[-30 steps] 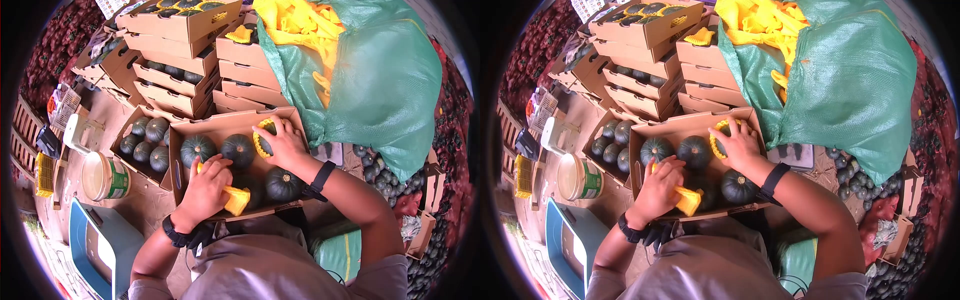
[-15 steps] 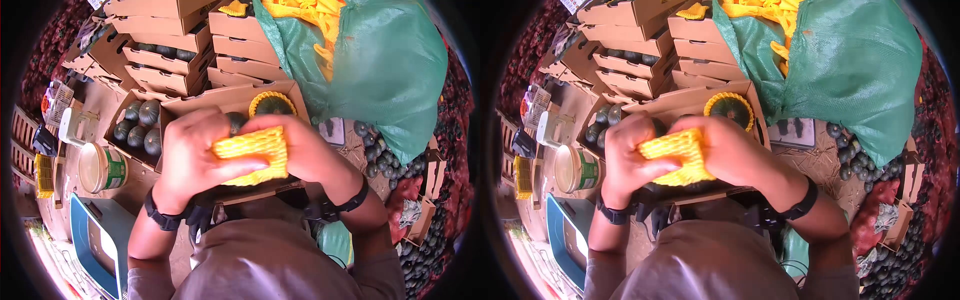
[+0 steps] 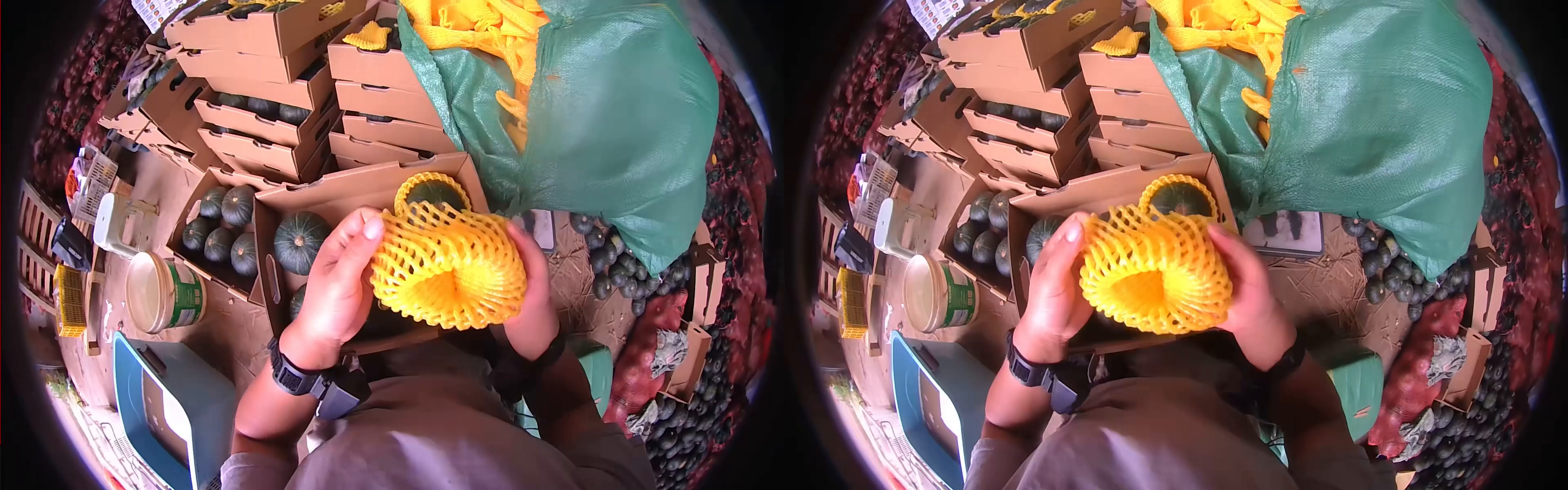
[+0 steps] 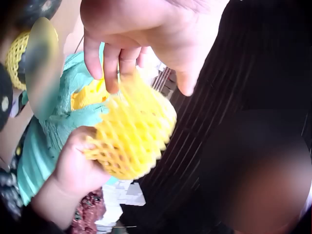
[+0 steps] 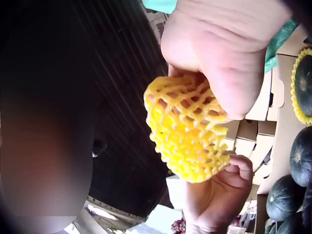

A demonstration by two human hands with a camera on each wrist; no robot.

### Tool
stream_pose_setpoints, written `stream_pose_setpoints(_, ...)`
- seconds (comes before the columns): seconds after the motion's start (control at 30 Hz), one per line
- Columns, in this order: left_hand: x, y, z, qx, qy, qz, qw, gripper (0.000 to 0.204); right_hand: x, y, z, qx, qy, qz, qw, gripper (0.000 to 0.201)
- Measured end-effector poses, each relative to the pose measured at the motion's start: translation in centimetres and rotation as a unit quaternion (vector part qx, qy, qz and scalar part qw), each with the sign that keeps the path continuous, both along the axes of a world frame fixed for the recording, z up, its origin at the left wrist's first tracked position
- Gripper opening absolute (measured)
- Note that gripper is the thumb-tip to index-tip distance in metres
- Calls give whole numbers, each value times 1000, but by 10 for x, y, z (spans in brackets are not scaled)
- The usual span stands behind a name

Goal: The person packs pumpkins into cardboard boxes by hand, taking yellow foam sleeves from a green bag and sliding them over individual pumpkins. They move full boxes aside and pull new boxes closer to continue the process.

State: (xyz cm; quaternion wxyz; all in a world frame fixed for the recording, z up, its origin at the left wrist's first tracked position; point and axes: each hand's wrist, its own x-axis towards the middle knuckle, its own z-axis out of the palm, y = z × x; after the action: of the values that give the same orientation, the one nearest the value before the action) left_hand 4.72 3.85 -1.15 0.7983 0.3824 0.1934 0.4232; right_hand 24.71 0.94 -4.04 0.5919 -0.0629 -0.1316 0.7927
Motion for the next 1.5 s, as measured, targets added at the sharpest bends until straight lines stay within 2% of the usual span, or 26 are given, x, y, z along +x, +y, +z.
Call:
stream_pose_setpoints(0.03,-2,-3,-5,40,-19,44,998,52,-6,-22,15,-5,-17,-31,999,58)
stream_pose_setpoints(0.07,-2,-4,0,238,100,92,962,60,-9,-27,10,46,-55,-47,996,59)
stream_pose_setpoints(0.17,-10,-8,11,617,371,264,642,52,-4,-29,-5,131,-229,-68,962,56)
stream_pose_setpoints(0.2,-9,-11,10,604,385,247,653,34,8,-20,-20,107,-206,-117,966,51)
stream_pose_setpoints(0.23,-1,-10,12,547,314,200,750,18,17,-9,-29,81,-184,-165,966,48)
stream_pose_setpoints(0.27,0,-7,6,516,327,127,782,12,-6,-7,8,-46,-227,-231,945,45)
stream_pose_setpoints(0.3,1,-7,-3,480,336,53,808,13,-10,-16,9,16,-257,-79,963,36)
stream_pose_setpoints(0.33,0,-9,-10,388,355,55,849,18,-21,-33,17,94,-451,-51,886,29)
stream_pose_setpoints(0.37,-1,-9,-13,205,209,-51,955,15,-29,-48,22,169,-622,-21,765,24)
stream_pose_setpoints(0.4,-2,-8,-15,-20,73,-114,991,20,-20,-50,16,66,-596,-26,800,15)
stream_pose_setpoints(0.43,4,-13,-12,-192,-131,-168,958,27,-15,-47,23,-93,-409,-129,899,17)
stream_pose_setpoints(0.5,16,-25,-9,-150,-87,-201,964,34,18,-39,34,-183,-219,-111,952,18)
stream_pose_setpoints(0.53,16,-19,-31,-4,117,-140,983,33,30,-46,32,-215,-253,-92,939,27)
stream_pose_setpoints(0.6,21,2,-33,165,472,-78,863,32,35,-68,34,-92,-539,-2,837,44)
stream_pose_setpoints(0.63,25,8,-52,296,485,-14,823,33,38,-77,35,-27,-661,43,748,54)
stream_pose_setpoints(0.7,39,17,-74,386,508,-87,765,34,45,-82,11,-54,-664,151,730,80)
stream_pose_setpoints(0.8,72,26,-70,267,614,-271,691,45,38,-63,-22,-204,-497,187,823,79)
stream_pose_setpoints(0.9,70,27,-76,263,617,-168,722,49,35,-50,-56,-258,-337,115,898,71)
stream_pose_setpoints(0.97,43,26,-87,171,482,-128,849,48,17,-65,-39,-212,-351,9,912,67)
stream_pose_setpoints(1.07,26,3,-63,48,206,-84,974,42,2,-60,-35,34,-569,-141,809,46)
stream_pose_setpoints(1.1,20,1,-51,-10,145,-92,985,40,3,-55,-38,70,-613,-172,768,41)
stream_pose_setpoints(1.3,-8,6,-51,-220,27,-33,975,47,-28,-26,-30,-114,-411,-132,895,43)
stream_pose_setpoints(1.37,-3,-3,-37,-121,0,15,992,59,-35,-14,-14,-207,-263,-38,942,40)
stream_pose_setpoints(1.43,-11,0,-44,-88,107,-3,990,64,-38,-16,3,-76,-351,-100,928,37)
stream_pose_setpoints(1.47,-22,5,-46,-87,164,-99,978,69,-33,-12,6,102,-512,-197,830,32)
stream_pose_setpoints(1.5,-24,5,-40,-134,137,-114,975,68,-34,-12,-5,116,-442,-240,857,22)
